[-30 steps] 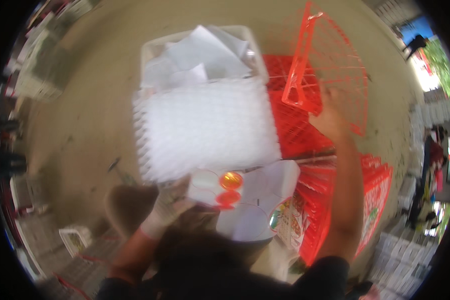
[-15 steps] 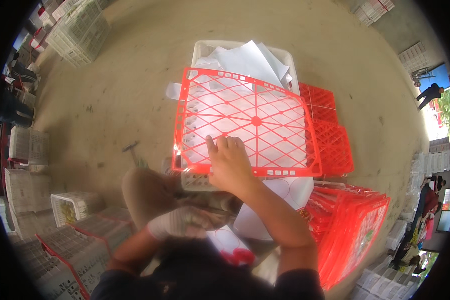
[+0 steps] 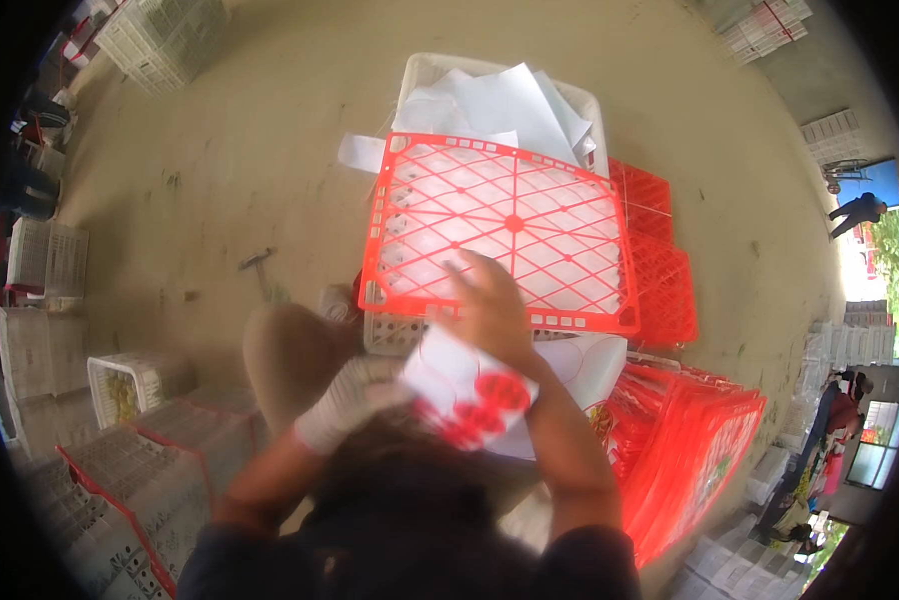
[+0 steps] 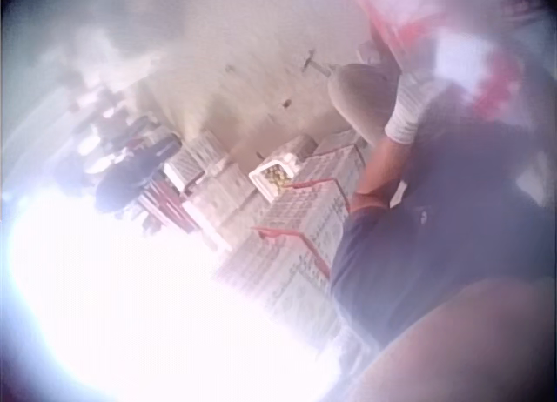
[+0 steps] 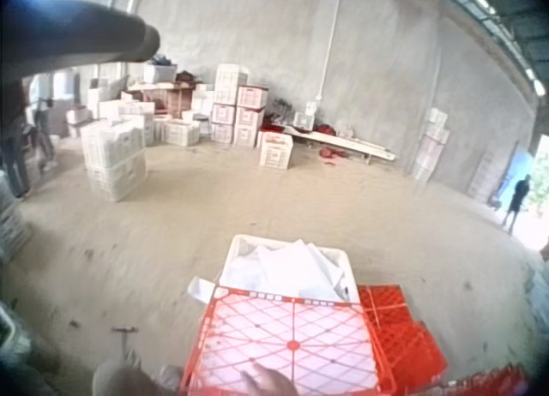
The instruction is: The person assembles red plastic crates by inserting white foam inserts and applying printed labels. They use a marker to write on the labels and then stack the completed crates.
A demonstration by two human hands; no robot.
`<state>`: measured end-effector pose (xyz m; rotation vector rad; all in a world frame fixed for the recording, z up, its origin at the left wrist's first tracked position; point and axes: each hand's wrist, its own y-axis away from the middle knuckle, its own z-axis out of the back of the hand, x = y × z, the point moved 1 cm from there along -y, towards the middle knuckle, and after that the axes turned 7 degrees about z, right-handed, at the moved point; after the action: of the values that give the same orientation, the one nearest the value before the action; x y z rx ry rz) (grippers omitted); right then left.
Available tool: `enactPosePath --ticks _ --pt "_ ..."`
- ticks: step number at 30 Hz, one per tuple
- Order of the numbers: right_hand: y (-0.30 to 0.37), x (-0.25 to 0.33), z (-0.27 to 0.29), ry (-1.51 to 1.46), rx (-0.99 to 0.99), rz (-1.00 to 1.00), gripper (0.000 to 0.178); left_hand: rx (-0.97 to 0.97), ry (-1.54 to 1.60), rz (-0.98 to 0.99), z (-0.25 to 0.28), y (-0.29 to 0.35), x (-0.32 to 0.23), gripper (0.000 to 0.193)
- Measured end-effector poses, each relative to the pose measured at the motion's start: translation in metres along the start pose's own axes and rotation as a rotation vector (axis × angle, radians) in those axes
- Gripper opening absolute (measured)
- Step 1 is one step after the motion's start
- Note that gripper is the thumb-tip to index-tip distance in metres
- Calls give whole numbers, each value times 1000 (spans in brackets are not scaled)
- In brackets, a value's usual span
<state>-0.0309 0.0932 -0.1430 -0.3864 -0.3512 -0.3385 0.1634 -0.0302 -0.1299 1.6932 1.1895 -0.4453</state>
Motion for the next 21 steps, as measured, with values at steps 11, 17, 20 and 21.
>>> enactPosePath --ticks 11,17,20,21 --pt "75 5 55 -1107 -637 -823 38 -111 160 18 -41 -29 -36 27" --pt "68 9 68 -201 -550 -387 27 -117 36 22 -46 -21 -25 28" --pt "53 31 80 -36 -349 67 24 -115 -65 -12 -49 -24 -22 27" --pt "51 37 81 -142 -276 167 24 -120 -159 -50 -45 -26 -16 27"
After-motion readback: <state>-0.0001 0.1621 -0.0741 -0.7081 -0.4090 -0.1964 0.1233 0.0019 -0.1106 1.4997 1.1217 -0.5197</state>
